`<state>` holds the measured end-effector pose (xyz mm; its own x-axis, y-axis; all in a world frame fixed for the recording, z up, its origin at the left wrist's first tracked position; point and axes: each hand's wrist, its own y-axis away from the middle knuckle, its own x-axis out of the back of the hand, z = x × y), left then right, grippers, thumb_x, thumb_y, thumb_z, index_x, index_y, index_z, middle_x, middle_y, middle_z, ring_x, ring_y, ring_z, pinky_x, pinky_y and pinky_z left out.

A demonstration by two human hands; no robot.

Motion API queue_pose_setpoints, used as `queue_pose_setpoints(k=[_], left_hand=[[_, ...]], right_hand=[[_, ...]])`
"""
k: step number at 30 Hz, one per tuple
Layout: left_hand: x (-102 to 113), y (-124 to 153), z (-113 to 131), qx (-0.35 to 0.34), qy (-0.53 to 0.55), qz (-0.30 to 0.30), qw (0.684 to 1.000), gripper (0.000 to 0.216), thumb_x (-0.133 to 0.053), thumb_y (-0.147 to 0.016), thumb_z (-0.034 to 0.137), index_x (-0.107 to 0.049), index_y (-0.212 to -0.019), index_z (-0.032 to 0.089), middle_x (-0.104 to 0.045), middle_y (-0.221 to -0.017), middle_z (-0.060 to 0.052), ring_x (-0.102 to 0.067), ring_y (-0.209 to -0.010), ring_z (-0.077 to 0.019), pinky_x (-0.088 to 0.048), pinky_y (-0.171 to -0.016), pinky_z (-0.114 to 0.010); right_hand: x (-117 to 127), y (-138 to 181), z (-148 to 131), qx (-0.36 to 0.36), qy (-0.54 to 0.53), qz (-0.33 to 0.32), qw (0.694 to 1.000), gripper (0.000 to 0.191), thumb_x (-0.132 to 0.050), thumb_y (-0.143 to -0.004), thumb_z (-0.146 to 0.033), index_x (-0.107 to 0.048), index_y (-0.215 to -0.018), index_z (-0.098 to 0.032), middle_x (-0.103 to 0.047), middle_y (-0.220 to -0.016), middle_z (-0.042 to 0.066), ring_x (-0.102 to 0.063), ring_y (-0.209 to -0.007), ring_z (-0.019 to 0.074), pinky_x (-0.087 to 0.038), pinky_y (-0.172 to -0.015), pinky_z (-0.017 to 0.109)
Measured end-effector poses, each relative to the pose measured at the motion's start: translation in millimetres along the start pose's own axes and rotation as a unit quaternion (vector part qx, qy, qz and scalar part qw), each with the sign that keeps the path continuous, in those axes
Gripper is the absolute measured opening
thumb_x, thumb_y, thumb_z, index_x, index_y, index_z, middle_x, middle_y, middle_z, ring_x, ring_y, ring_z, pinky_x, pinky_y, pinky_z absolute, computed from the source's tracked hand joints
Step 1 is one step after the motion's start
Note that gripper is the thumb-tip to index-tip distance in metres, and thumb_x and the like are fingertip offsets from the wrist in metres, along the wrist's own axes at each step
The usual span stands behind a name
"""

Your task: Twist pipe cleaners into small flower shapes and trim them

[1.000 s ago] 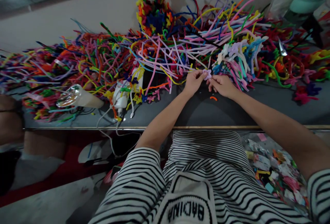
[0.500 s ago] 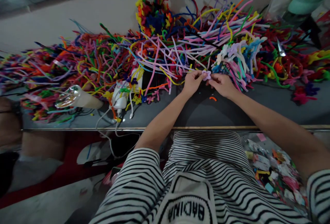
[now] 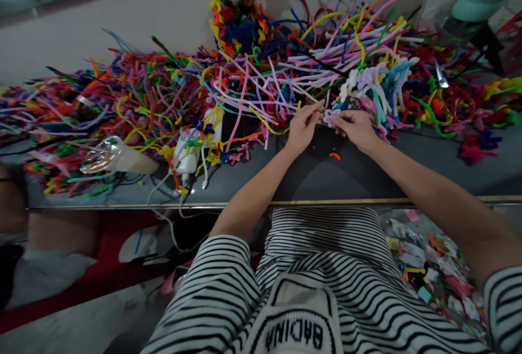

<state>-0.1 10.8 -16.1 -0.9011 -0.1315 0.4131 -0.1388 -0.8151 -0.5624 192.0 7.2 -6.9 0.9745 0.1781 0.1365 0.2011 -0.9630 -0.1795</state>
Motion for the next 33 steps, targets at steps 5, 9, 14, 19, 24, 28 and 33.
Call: queue_pose_setpoints(k=[5,9,14,19,24,28,33], left_hand=[[17.8,-3.9,-4.6,-0.14,-0.123,-0.08,0.979,0.042,-0.041,-0.108,0.046,-0.076,-0.117,0.024,-0.078,-0.113,-0.009,-0.071,-0.108,-0.0201,-0.054,-0.102,-0.04],[24.5,-4.5,-6.7,-0.212,-0.19,-0.104,0.953,0.039,-0.043,-0.108,0.044,-0.076,-0.114,0.024,-0.079,-0.108,-0.008,-0.072,-0.103,-0.0198,-0.054,-0.096,-0.038],[27.1,-5.4,-6.2,-0.269,-0.264,-0.127,0.917,0.039,-0.037,-0.11,0.037,-0.073,-0.112,0.022,-0.078,-0.108,-0.009,-0.071,-0.104,-0.0198,-0.053,-0.092,-0.035],[19.1,0.3,5.2,-0.222,-0.292,-0.139,0.92,0.03,-0.047,-0.104,0.032,-0.072,-0.102,0.016,-0.075,-0.101,-0.013,-0.069,-0.101,-0.024,-0.052,-0.09,-0.037],[-1.7,7.0,12.5,-0.027,-0.184,-0.065,0.98,0.015,-0.06,-0.092,0.023,-0.07,-0.083,0.017,-0.072,-0.08,-0.006,-0.065,-0.078,-0.0185,-0.05,-0.076,-0.031],[-9.2,4.8,9.7,0.105,-0.043,-0.054,0.992,0.024,-0.06,-0.094,0.026,-0.069,-0.075,0.016,-0.068,-0.069,-0.001,-0.06,-0.065,-0.0134,-0.047,-0.067,-0.026],[8.2,-0.1,3.1,-0.069,-0.097,-0.07,0.99,0.026,-0.054,-0.102,0.033,-0.075,-0.098,0.017,-0.077,-0.095,-0.008,-0.07,-0.09,-0.0184,-0.054,-0.087,-0.033]], right_hand=[[6.4,-3.0,-0.3,-0.025,-0.021,-0.106,0.994,0.051,-0.078,-0.081,-0.066,-0.065,-0.073,-0.017,-0.061,-0.06,0.001,-0.047,-0.048,0.0083,-0.033,-0.045,0.024],[13.5,-5.3,-3.1,-0.028,-0.002,-0.18,0.983,0.052,-0.076,-0.083,-0.066,-0.065,-0.073,-0.016,-0.063,-0.061,0.002,-0.046,-0.047,0.0071,-0.031,-0.044,0.023],[15.9,-6.5,-4.8,-0.007,0.049,-0.211,0.976,0.052,-0.075,-0.082,-0.067,-0.068,-0.076,-0.016,-0.06,-0.06,0.001,-0.045,-0.048,0.0076,-0.033,-0.048,0.025],[13.0,-2.3,-7.5,0.073,0.16,-0.143,0.974,0.034,-0.072,-0.085,-0.048,-0.068,-0.074,-0.016,-0.062,-0.063,0.002,-0.052,-0.058,0.0117,-0.038,-0.059,0.028],[7.8,7.1,-13.9,0.185,0.297,-0.048,0.936,0.017,-0.064,-0.085,-0.028,-0.068,-0.074,-0.016,-0.066,-0.07,0.004,-0.056,-0.066,0.0156,-0.037,-0.066,0.031],[5.5,8.8,-13.2,0.186,0.29,-0.015,0.939,0.016,-0.063,-0.086,-0.028,-0.068,-0.077,-0.016,-0.068,-0.073,0.005,-0.057,-0.066,0.0156,-0.037,-0.065,0.03],[11.2,-0.2,-4.9,0.099,0.186,-0.07,0.975,0.039,-0.067,-0.09,-0.05,-0.063,-0.069,-0.017,-0.059,-0.058,0.001,-0.05,-0.055,0.0118,-0.035,-0.058,0.028]])
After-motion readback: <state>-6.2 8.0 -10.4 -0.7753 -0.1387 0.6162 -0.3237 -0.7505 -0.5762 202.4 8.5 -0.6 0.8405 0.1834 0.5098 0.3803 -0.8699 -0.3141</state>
